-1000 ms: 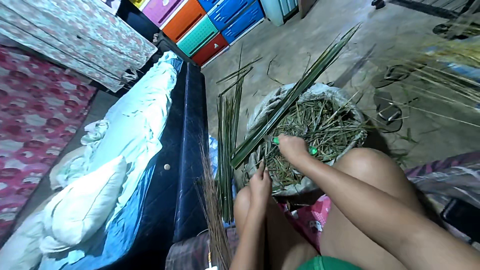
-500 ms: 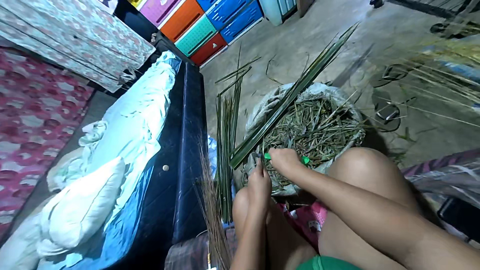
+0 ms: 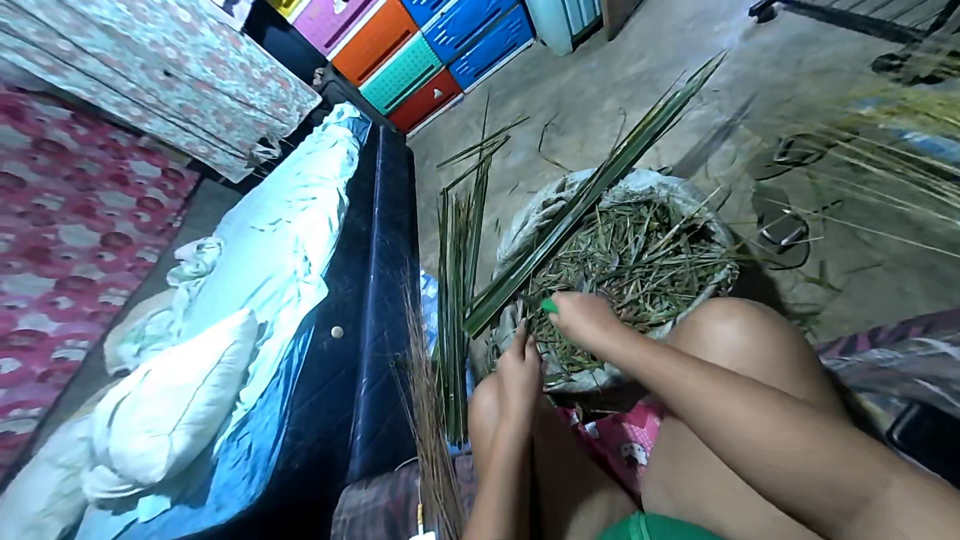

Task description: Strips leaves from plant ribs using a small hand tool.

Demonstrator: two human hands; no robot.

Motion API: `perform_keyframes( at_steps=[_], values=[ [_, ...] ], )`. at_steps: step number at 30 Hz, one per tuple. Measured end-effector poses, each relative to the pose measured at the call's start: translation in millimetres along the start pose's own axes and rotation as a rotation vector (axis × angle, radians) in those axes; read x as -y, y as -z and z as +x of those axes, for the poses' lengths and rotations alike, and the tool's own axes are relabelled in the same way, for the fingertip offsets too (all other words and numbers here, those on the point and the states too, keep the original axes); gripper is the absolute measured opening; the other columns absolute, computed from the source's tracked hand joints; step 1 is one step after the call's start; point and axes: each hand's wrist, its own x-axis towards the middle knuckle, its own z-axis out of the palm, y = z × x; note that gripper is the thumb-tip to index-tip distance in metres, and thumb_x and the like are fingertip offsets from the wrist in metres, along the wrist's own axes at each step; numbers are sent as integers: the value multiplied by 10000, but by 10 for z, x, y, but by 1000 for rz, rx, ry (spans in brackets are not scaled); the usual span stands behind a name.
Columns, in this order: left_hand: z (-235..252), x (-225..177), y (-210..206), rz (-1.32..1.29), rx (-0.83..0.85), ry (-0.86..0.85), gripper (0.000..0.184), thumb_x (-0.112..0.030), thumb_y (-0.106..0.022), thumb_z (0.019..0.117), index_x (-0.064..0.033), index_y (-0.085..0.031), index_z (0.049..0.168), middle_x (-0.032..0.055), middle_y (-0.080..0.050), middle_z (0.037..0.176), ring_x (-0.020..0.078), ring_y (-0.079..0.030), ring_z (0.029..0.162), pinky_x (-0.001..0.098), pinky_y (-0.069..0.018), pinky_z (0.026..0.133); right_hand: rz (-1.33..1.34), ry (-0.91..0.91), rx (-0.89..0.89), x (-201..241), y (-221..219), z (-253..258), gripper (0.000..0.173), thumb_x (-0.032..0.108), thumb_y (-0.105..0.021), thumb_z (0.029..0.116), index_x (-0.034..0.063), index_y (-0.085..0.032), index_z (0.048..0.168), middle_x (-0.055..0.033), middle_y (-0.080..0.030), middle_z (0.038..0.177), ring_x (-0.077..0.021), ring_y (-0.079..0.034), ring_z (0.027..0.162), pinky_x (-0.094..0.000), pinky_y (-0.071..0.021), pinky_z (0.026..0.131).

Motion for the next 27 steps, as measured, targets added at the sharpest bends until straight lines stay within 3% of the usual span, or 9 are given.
perform_keyframes(
  at_steps=[2,3,5,10,16,21,25,27],
  values=[
    [27,51,22,-211,17,44,392,-187,-387,1125,9,-550,1423,64,-621,753,101,-468,518,278,-415,502,-18,88,74,73,-126,-129,354,281,-489,1085,-6,-632,1237,-258,-674,1206,-437,-648,1168,-643,-494,929],
    [30,59,31,-353,38,70,368,-179,-377,1128,27,-551,1377,40,-584,703,63,-399,450,235,-352,425,-31,107,80,90,-150,-151,347,274,-487,1087,-8,-625,1234,-257,-673,1202,-436,-649,1165,-636,-496,924],
    [11,51,55,-585,85,113,379,-163,-371,1128,22,-512,1427,25,-556,664,36,-349,403,200,-302,369,-42,89,17,61,-99,-99,337,245,-499,1079,-18,-616,1255,-265,-674,1215,-450,-649,1169,-639,-499,929],
    [-58,27,69,-711,165,122,397,-162,-364,1127,-20,-489,1476,8,-528,656,26,-335,403,188,-288,358,32,-105,-177,-164,225,229,349,271,-502,1087,9,-640,1272,-247,-686,1229,-429,-653,1188,-630,-499,954],
    [-30,35,65,-736,167,100,386,-153,-357,1126,13,-496,1445,12,-538,656,23,-344,402,184,-302,360,-18,82,-45,4,68,-60,343,277,-480,1086,9,-624,1244,-243,-678,1198,-421,-656,1152,-629,-497,921],
    [-85,-10,75,-752,201,105,394,-155,-359,1126,0,-478,1469,6,-531,660,23,-348,402,181,-316,365,85,-85,-154,-175,252,111,366,278,-487,1094,2,-632,1284,-261,-680,1222,-442,-647,1183,-642,-486,959],
    [-77,3,-4,-718,209,90,358,-158,-387,1121,15,-523,1403,15,-555,669,22,-362,406,185,-330,372,411,68,-63,-218,201,195,461,392,-482,1109,-28,-632,1227,-235,-658,1115,-348,-639,1017,-548,-490,921],
    [-89,-29,-45,-684,211,88,342,-147,-410,1116,31,-530,1383,28,-586,689,30,-401,410,190,-369,383,496,129,31,-118,112,130,353,303,-492,1112,-16,-620,1189,-154,-599,1009,-233,-560,874,-437,-458,821]
  ],
)
